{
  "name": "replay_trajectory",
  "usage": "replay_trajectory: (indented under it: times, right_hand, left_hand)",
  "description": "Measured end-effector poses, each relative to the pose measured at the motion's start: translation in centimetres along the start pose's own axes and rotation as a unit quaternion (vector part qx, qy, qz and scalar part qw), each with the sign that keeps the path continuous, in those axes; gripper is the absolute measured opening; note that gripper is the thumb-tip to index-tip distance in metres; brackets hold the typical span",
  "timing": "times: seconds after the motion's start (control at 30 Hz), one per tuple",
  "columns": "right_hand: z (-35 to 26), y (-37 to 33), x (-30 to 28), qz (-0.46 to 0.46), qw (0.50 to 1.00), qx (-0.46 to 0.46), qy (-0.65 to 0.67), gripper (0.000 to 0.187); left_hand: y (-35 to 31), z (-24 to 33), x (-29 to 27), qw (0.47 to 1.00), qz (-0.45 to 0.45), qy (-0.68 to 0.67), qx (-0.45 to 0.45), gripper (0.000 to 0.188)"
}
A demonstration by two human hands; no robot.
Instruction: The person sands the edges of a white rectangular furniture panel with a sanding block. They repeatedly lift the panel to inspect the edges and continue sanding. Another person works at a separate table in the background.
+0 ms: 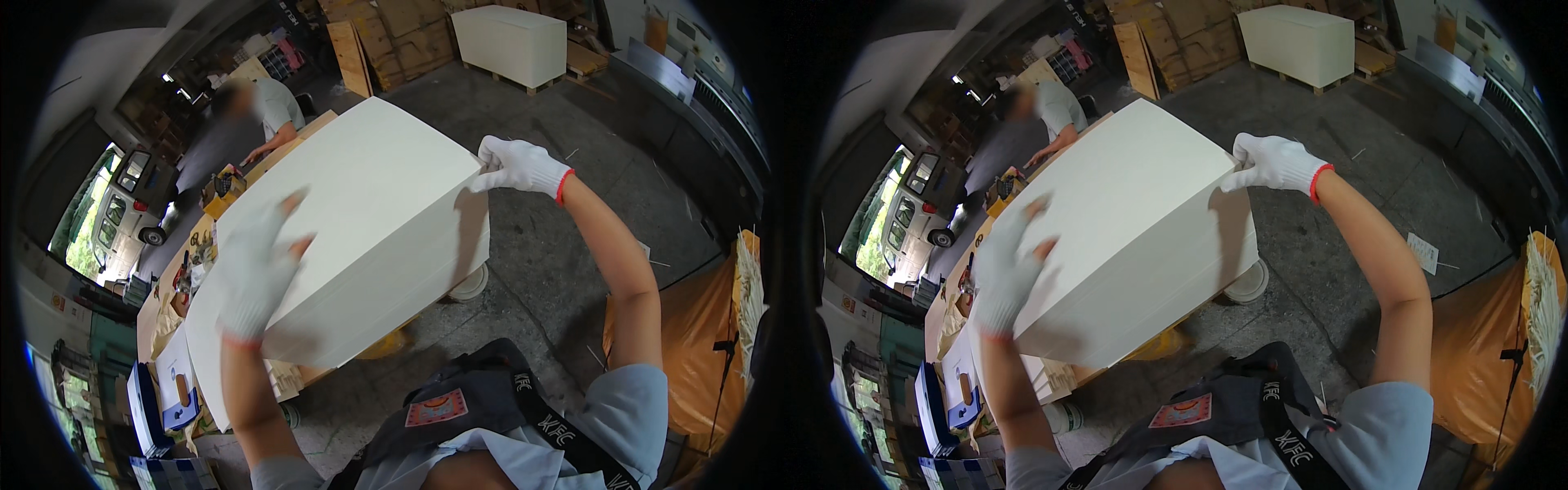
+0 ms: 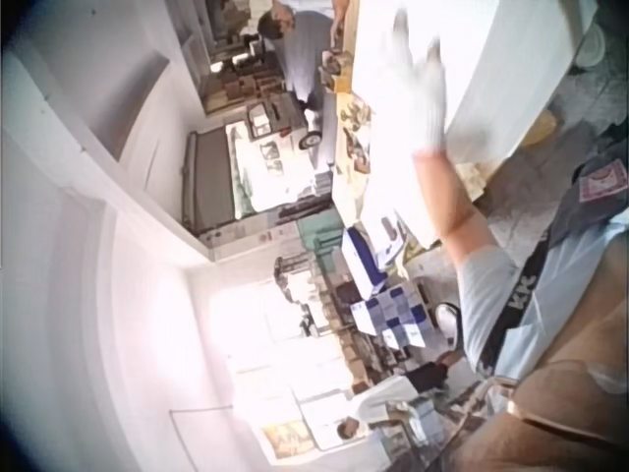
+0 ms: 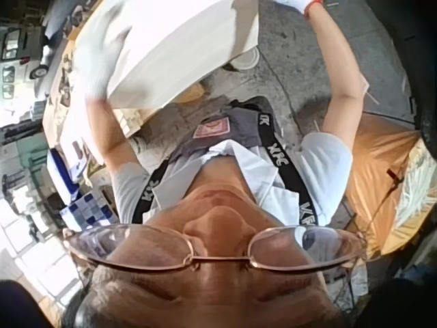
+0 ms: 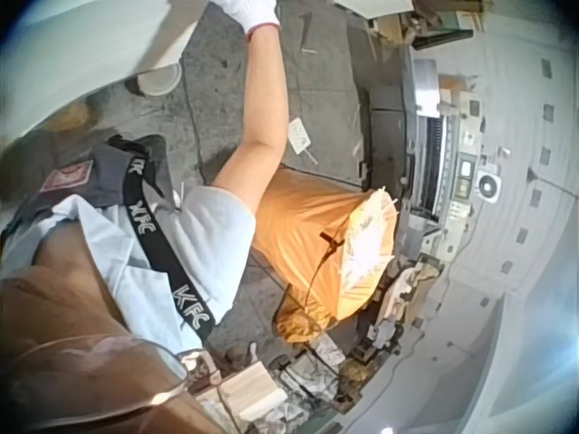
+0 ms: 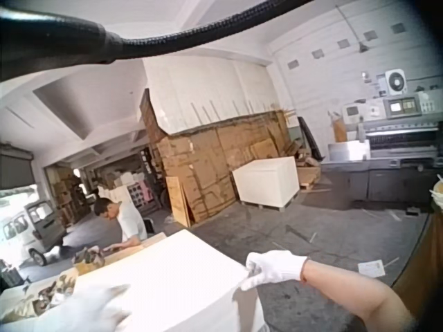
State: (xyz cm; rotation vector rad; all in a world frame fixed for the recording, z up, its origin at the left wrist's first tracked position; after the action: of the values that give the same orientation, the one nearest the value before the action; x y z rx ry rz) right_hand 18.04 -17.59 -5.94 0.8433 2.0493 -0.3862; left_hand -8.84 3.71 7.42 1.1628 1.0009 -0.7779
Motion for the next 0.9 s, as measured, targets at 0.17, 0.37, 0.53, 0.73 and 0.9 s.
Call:
replay_trajectory:
  times: [0.17,0.37,0.53,0.73,0.9]
  right_hand:
    - [-2.7,1.1,-0.1,0.022,0.994,-0.073,-0.076,0.037]
    - [-1.7,1.6,-0.4,0.019,0.993,-0.078,-0.088,0.029]
    - [-2.4,1.6,-0.3,-0.008,0.994,-0.074,-0.086,0.033]
    - [-2.5,1.8,-0.7,-0.061,0.994,-0.049,-0.07,0.035]
    - [-1.7,2.3,-0.6,-0.084,0.995,-0.033,-0.047,0.032]
  left_hand:
    - [14.3,-5.5,11.0,0.99,0.013,0.105,0.09,0.057]
    - [23.0,-13.9,19.2,0.989,-0.102,0.061,-0.086,0.066]
    - [26.5,-19.3,21.6,0.982,-0.089,0.124,-0.109,0.069]
    - [28.5,-23.4,24.2,0.985,-0.105,0.108,-0.081,0.068]
    - [27.7,-21.4,23.1,0.98,-0.092,0.158,-0.074,0.057]
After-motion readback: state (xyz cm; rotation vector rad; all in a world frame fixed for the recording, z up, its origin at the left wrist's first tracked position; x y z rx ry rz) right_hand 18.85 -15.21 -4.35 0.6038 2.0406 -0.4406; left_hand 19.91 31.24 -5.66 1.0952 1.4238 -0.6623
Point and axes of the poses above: each hand's wrist, its own y-axis towards the middle knuckle, its own x-axis out of the palm, z = x × y, the point moved 9 cm from there along y, towards the middle knuckle, and after that the axes turned 5 degrees about y, right-handed, at the moved point
